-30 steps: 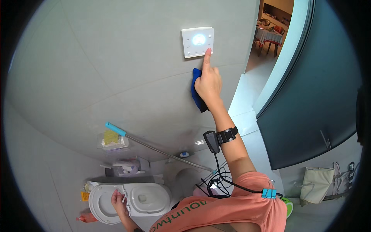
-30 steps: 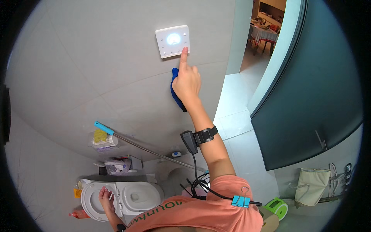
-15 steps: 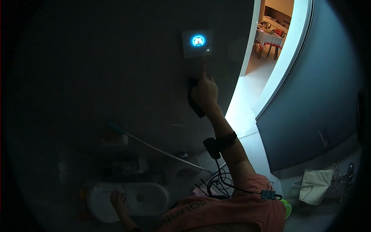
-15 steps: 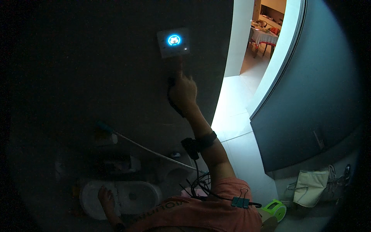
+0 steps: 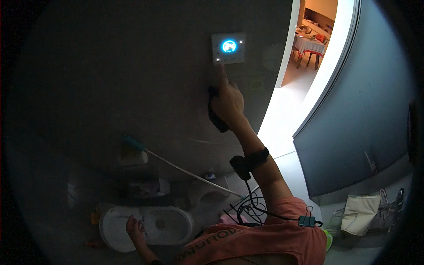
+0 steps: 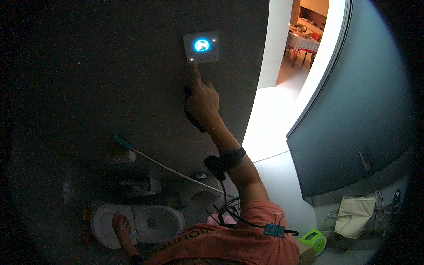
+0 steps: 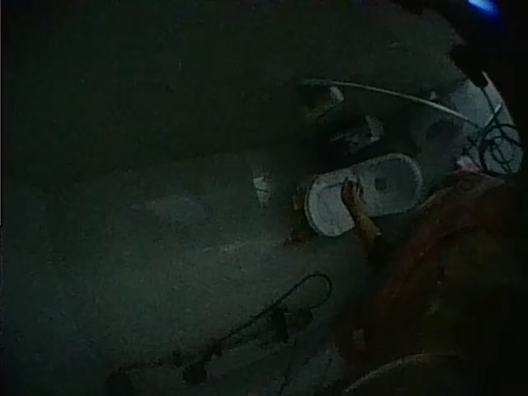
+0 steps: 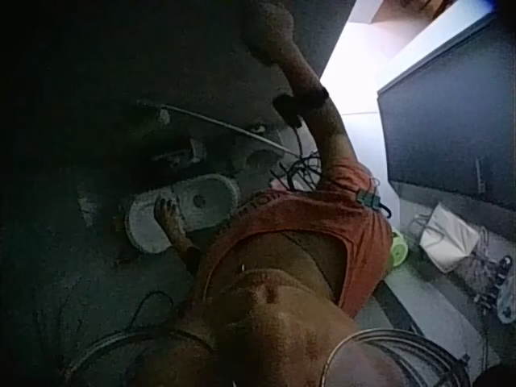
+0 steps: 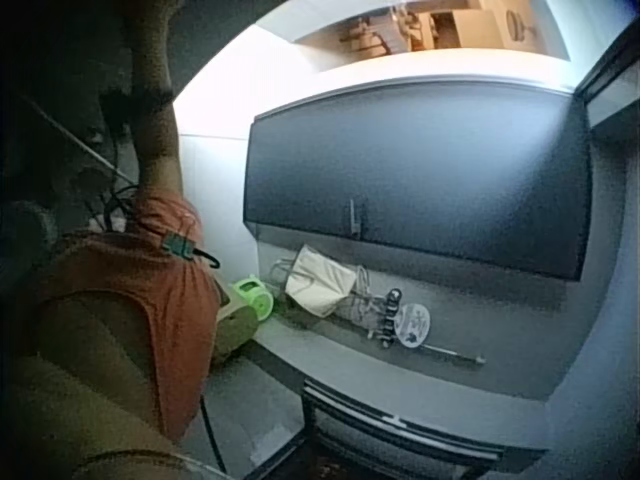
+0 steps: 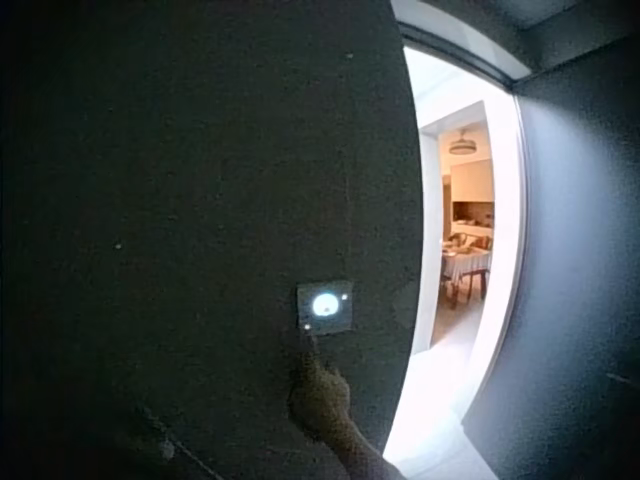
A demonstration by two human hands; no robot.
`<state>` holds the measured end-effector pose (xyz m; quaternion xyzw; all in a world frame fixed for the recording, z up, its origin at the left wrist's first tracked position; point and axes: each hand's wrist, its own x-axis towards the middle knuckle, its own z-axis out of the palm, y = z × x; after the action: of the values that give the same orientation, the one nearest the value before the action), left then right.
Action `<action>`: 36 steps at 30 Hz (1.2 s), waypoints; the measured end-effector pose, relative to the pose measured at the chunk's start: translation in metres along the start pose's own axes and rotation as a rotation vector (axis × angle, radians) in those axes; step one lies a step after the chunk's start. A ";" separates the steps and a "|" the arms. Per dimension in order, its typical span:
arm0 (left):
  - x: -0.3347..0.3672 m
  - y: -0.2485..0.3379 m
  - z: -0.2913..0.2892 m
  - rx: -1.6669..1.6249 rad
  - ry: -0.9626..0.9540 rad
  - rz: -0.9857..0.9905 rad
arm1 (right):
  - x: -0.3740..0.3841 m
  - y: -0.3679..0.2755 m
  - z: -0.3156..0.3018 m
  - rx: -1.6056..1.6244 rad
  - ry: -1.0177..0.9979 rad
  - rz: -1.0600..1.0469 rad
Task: Using a blue cloth to wipe and clean the tiled wall of a bathroom.
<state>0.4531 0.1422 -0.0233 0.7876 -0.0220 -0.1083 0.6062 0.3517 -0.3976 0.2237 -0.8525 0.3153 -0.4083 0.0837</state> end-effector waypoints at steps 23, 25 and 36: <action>0.025 0.009 0.023 -0.229 0.099 -0.278 | 0.125 0.110 -0.055 -0.265 0.684 -0.258; 0.031 -0.004 0.018 -0.220 0.090 -0.284 | 0.141 0.101 -0.066 -0.274 0.731 -0.236; 0.058 0.003 0.056 -0.254 0.044 -0.293 | 0.196 -0.141 -0.008 -0.310 0.805 -0.216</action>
<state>0.4988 0.0786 -0.0419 0.7018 0.1198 -0.1798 0.6789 0.5031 -0.4049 0.4116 -0.6562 0.2897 -0.6619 -0.2177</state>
